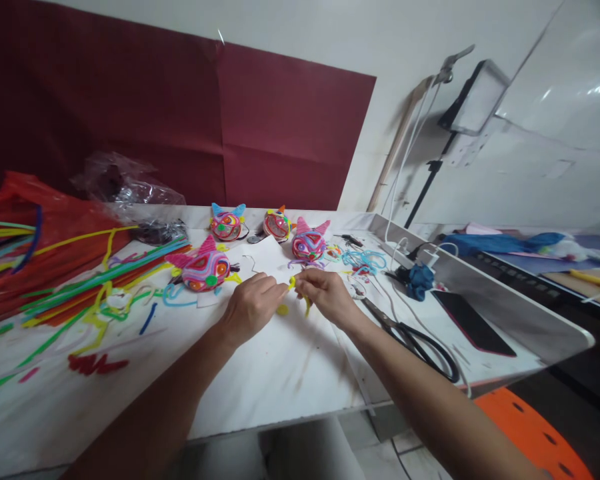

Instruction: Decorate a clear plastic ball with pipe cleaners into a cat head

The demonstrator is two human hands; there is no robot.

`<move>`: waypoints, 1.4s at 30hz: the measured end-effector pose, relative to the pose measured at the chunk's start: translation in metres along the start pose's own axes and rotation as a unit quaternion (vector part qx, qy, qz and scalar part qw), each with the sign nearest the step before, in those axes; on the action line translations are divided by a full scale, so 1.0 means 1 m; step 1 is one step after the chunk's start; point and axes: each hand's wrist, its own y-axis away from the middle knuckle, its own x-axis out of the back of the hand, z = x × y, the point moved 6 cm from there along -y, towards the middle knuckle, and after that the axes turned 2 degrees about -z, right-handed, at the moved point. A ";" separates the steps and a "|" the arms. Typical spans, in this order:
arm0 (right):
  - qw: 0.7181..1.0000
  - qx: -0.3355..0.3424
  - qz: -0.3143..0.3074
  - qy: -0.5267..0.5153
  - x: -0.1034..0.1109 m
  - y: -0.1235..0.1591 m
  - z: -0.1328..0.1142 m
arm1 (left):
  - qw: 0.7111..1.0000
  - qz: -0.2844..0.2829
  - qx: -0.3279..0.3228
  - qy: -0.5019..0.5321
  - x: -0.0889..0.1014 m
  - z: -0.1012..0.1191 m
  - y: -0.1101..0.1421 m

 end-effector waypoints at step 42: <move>0.965 -0.147 -0.035 -0.213 0.007 -0.009 -0.007 | 0.971 -0.020 0.157 0.179 -0.002 -0.019 0.000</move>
